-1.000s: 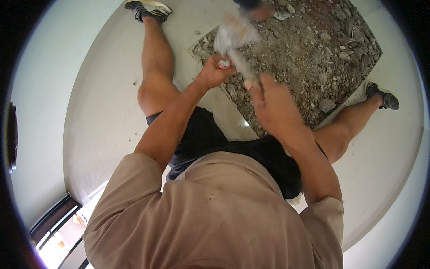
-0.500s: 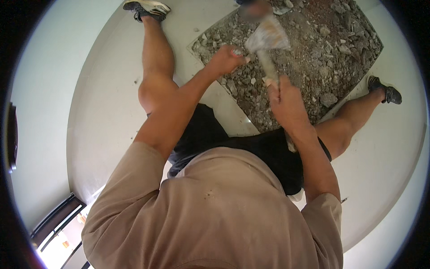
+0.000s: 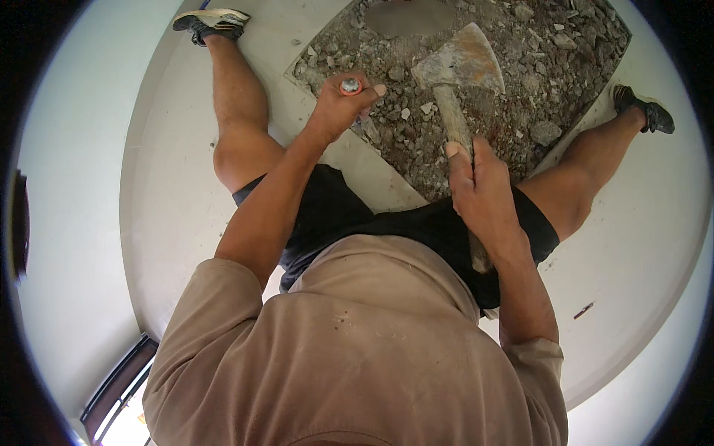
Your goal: The person uses a hatchet to strike a chisel, chipping away at a rectangular section of concrete floor. They reposition the chisel within the hole while another person picks up the concrete rubble by hand and places it into a plastic container.
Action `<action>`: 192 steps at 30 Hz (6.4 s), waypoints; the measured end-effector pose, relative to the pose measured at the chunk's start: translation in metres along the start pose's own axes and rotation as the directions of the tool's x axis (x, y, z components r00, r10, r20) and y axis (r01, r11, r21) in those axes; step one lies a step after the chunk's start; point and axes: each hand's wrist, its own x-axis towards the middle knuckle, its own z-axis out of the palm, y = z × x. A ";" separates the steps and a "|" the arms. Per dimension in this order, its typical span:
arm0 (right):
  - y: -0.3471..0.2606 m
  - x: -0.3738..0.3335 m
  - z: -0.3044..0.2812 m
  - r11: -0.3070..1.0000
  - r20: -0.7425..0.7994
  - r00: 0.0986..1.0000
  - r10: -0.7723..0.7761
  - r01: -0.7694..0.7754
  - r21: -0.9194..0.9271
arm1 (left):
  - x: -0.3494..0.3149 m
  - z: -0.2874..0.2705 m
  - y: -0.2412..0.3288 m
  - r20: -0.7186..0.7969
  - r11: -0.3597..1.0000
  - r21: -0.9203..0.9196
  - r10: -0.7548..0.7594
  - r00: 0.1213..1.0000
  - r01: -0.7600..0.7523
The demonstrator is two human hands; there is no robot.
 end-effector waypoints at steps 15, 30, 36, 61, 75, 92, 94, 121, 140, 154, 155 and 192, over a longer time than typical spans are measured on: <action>-0.078 -0.008 -0.006 0.854 -0.129 0.869 -0.479 0.495 0.159 | -0.011 0.004 0.000 -0.008 0.992 0.124 -0.033 0.999 0.034; -0.026 0.009 -0.012 0.957 -0.191 0.939 -0.287 0.271 -0.104 | 0.034 0.027 0.013 0.022 0.993 0.103 0.055 0.998 -0.057; 0.003 -0.002 -0.018 0.972 -0.114 0.968 -0.224 0.213 -0.097 | 0.006 0.036 0.022 0.055 0.998 0.069 0.004 0.998 -0.008; -0.006 -0.009 -0.002 0.872 -0.234 0.841 -0.489 0.473 -0.124 | -0.015 0.049 -0.002 0.067 0.986 0.161 0.041 0.997 -0.051; 0.006 0.007 -0.007 0.859 -0.037 0.900 -0.433 0.400 -0.321 | -0.007 0.047 -0.006 0.077 0.985 0.171 -0.020 0.997 0.006; 0.010 0.010 -0.015 0.927 -0.063 0.975 -0.212 0.180 -0.330 | 0.000 0.031 0.024 0.111 0.983 0.183 -0.041 0.993 0.021; 0.007 0.009 -0.013 0.960 -0.039 0.979 -0.201 0.189 -0.209 | -0.005 0.033 0.020 0.119 0.978 0.208 -0.056 0.991 0.030; 0.002 0.019 0.018 0.753 0.176 0.941 -0.289 0.337 -0.565 | -0.004 0.018 -0.022 0.136 0.995 0.087 0.039 0.990 -0.051; 0.017 0.009 0.004 0.999 0.034 0.999 -0.014 0.013 0.031 | -0.009 -0.019 -0.040 -0.466 0.619 -0.742 -0.200 0.862 -0.258; 0.067 0.132 0.075 0.350 0.024 0.684 -0.729 0.402 -0.846 | -0.013 -0.070 0.028 -0.464 0.680 -0.644 0.016 0.885 -0.350; 0.070 0.138 0.089 0.465 0.224 0.752 -0.620 0.582 -0.668 | -0.017 -0.074 0.020 -0.457 0.695 -0.638 0.005 0.889 -0.332; 0.077 0.135 0.087 0.845 -0.048 0.941 -0.335 0.278 -0.457 | -0.040 -0.083 -0.031 -0.434 0.639 -0.718 -0.100 0.895 -0.277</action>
